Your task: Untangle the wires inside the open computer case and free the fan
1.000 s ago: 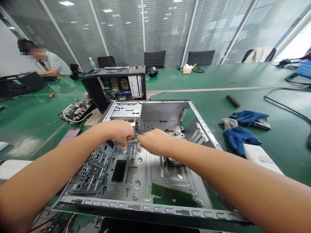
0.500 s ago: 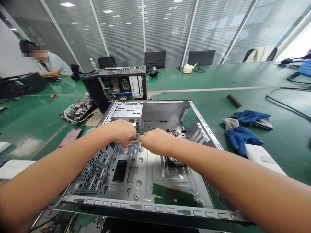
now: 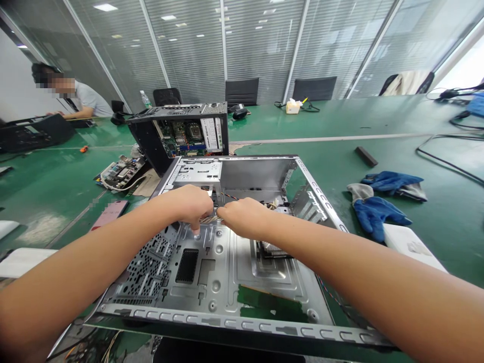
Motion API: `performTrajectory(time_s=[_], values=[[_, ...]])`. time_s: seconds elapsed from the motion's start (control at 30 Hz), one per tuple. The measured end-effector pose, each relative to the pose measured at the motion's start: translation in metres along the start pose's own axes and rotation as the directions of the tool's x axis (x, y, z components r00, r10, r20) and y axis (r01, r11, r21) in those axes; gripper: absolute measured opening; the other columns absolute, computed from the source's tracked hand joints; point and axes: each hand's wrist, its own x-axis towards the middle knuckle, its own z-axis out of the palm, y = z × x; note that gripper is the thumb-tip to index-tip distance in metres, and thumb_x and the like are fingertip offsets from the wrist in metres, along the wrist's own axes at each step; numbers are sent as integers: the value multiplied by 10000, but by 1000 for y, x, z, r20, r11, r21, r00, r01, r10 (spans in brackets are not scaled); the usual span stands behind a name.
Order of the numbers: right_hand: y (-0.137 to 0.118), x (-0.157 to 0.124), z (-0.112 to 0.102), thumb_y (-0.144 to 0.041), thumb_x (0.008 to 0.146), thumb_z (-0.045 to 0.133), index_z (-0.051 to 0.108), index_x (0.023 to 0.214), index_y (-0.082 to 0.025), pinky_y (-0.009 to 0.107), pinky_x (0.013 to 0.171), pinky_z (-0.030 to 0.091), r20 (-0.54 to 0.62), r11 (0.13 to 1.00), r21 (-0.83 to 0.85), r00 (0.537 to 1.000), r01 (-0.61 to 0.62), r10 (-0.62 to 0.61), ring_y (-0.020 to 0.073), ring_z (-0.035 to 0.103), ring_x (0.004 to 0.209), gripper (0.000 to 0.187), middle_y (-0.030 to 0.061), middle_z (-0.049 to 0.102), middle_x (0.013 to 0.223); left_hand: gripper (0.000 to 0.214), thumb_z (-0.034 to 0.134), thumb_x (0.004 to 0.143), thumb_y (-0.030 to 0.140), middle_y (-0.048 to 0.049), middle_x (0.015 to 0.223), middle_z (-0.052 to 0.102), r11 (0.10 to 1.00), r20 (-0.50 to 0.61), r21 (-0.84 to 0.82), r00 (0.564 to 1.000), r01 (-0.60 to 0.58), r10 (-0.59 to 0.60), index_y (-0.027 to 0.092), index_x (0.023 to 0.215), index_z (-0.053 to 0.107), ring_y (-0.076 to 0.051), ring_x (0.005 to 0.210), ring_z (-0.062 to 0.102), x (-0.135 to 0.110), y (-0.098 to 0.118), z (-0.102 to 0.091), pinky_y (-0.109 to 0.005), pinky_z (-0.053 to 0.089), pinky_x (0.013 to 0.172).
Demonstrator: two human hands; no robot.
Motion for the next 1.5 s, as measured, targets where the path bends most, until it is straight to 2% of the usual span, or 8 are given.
performTrajectory(time_s=[0.23,0.53,0.73,1.0,1.2,1.4,1.5], values=[[-1,0,-3,-326,932,458,598,931,-169,288,514,278,42,999,23,999,-26,25,199,660,753,210,54,696,882,323,773,637,384,-99,797,705,1000,18,16,1000,-21,21,204,904,751,-236,690,618,2,-2,2,-319,426,605],[-1,-1,-1,-356,944,420,553,987,-167,285,507,257,22,999,36,1000,-22,21,199,648,716,235,55,691,852,292,752,664,353,-107,792,698,1000,26,-24,1000,-8,8,191,907,749,-244,679,616,-1,-2,2,-331,430,603],[-1,-1,-5,-333,973,359,571,933,-179,285,530,280,38,997,60,998,-46,44,184,643,741,265,55,690,888,324,788,618,402,-111,798,700,1000,-18,-1,999,26,-26,198,868,752,-263,729,631,0,-2,4,-336,443,634],[-2,-1,-6,-319,975,357,578,923,-171,285,519,278,43,997,66,998,-48,45,193,643,744,271,57,684,885,358,810,593,397,-142,819,699,997,18,-30,998,65,-65,166,860,751,-291,742,639,3,2,3,-361,462,630],[-2,1,-5,-327,970,358,592,950,-187,287,527,292,88,993,68,992,-95,89,202,638,712,274,62,682,816,333,738,688,352,-115,913,705,996,115,-89,993,0,10,180,973,729,-247,750,624,-1,-2,3,-340,464,633],[3,4,-6,-358,964,345,605,978,-214,282,552,303,121,981,120,983,-150,135,200,620,722,297,66,675,822,371,661,727,427,-96,919,709,980,101,-194,993,-36,56,205,1019,715,-223,730,614,-5,-12,7,-339,472,654],[4,4,-5,-363,964,339,603,972,-216,281,548,295,121,979,129,982,-159,143,197,607,708,302,67,666,813,348,578,775,440,-97,887,718,970,130,-238,988,-44,77,193,967,729,-218,730,615,-5,-18,10,-342,475,680]])
